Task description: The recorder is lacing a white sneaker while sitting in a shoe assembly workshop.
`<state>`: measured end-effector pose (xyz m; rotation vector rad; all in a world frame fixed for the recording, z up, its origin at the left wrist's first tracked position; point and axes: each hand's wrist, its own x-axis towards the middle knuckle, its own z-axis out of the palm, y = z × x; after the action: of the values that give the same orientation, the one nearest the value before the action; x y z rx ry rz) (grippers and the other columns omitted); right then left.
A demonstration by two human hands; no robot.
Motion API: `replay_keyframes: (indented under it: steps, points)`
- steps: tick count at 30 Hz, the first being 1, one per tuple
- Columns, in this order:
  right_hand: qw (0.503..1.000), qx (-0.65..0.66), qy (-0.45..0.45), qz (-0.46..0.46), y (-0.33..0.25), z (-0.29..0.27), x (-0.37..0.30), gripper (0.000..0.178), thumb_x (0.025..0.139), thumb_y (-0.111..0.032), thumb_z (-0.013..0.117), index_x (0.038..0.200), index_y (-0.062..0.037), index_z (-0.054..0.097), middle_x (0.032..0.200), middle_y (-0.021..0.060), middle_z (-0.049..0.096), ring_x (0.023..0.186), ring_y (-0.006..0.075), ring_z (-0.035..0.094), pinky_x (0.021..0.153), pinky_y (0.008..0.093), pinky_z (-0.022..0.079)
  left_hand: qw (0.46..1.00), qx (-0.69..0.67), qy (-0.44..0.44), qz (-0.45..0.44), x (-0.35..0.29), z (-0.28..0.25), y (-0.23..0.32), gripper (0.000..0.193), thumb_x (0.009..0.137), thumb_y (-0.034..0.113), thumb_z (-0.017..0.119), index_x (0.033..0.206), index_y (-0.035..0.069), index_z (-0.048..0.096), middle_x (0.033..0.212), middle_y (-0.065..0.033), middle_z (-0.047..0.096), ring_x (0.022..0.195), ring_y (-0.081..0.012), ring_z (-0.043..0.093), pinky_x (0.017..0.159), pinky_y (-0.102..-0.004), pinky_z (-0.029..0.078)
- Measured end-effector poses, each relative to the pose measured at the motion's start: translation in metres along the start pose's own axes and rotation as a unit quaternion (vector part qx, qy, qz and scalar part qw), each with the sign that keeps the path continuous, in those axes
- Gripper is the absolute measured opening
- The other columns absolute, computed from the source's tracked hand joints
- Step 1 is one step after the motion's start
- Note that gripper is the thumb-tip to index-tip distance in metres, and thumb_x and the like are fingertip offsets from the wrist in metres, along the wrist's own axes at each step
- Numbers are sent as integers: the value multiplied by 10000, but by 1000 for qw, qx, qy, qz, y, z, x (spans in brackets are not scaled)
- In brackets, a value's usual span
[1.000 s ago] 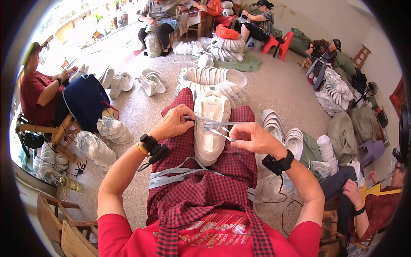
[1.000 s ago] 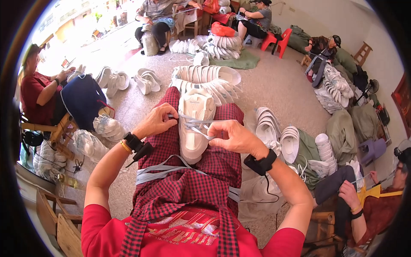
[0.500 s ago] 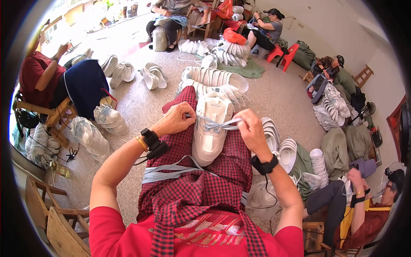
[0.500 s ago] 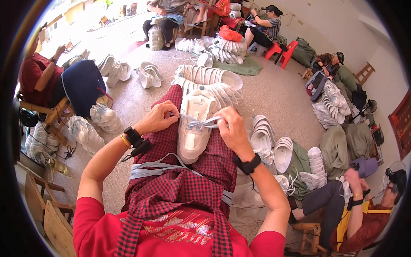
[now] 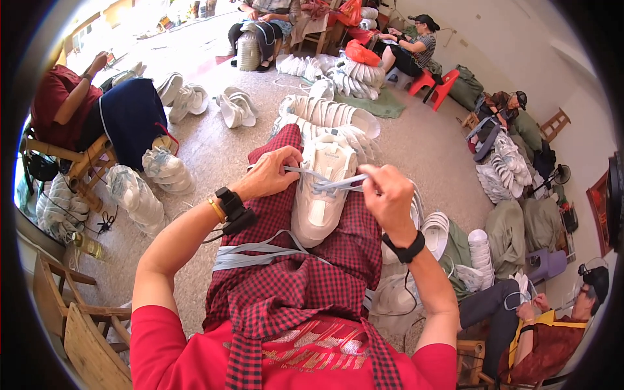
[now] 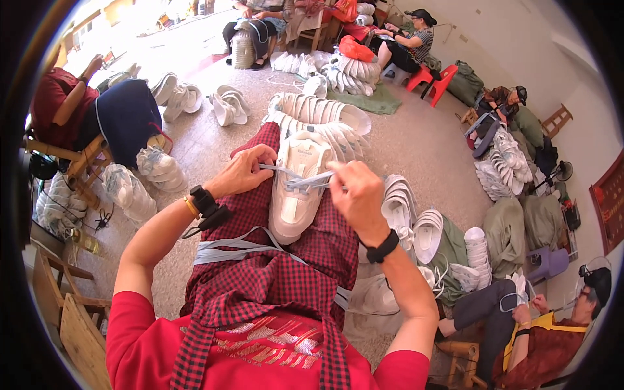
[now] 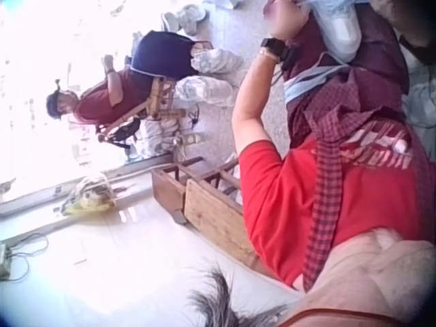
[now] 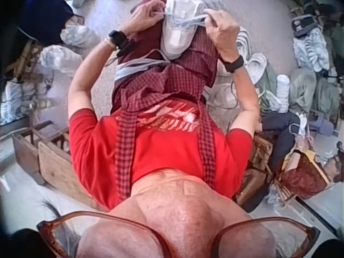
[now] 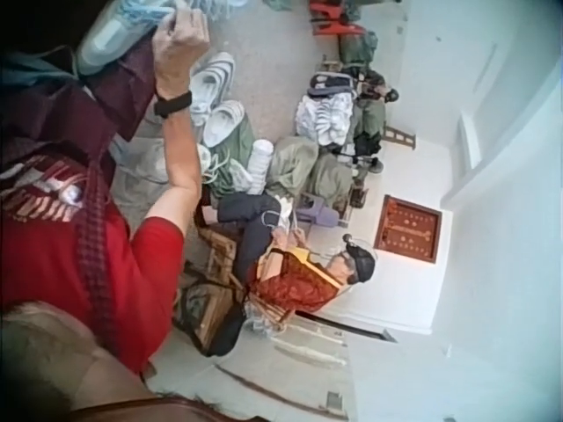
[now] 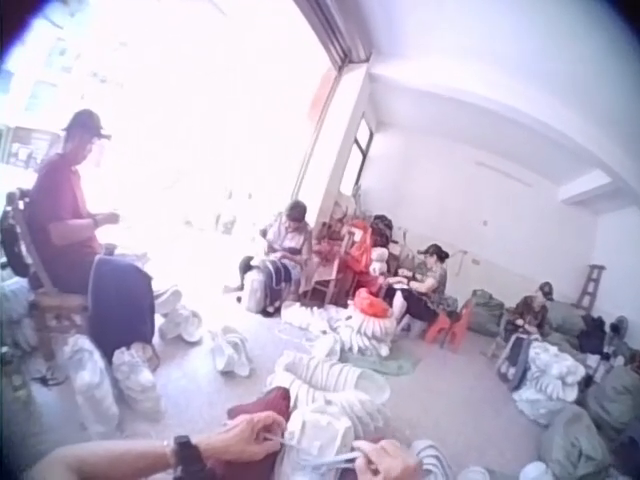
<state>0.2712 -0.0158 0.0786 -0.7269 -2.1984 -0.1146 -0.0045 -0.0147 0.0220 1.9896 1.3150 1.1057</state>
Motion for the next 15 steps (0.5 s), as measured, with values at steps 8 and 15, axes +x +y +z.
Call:
replay_keyframes:
  steps: [8,15]
  points:
    - [981,-17,-28,191,19,17,-42,149,839,-15,565,962,-49,644,819,158,683,714,344,666,622,415,514,999,-26,-24,-30,9,-13,-18,216,851,217,710,807,7,686,668,-1,604,627,-62,532,573,-256,440]
    - [993,24,-18,113,12,32,-26,205,810,-24,594,1007,-56,642,890,124,609,806,335,638,678,416,520,999,-10,-1,-41,9,-84,-36,231,822,223,694,742,11,652,647,35,507,610,-60,446,529,-259,346]
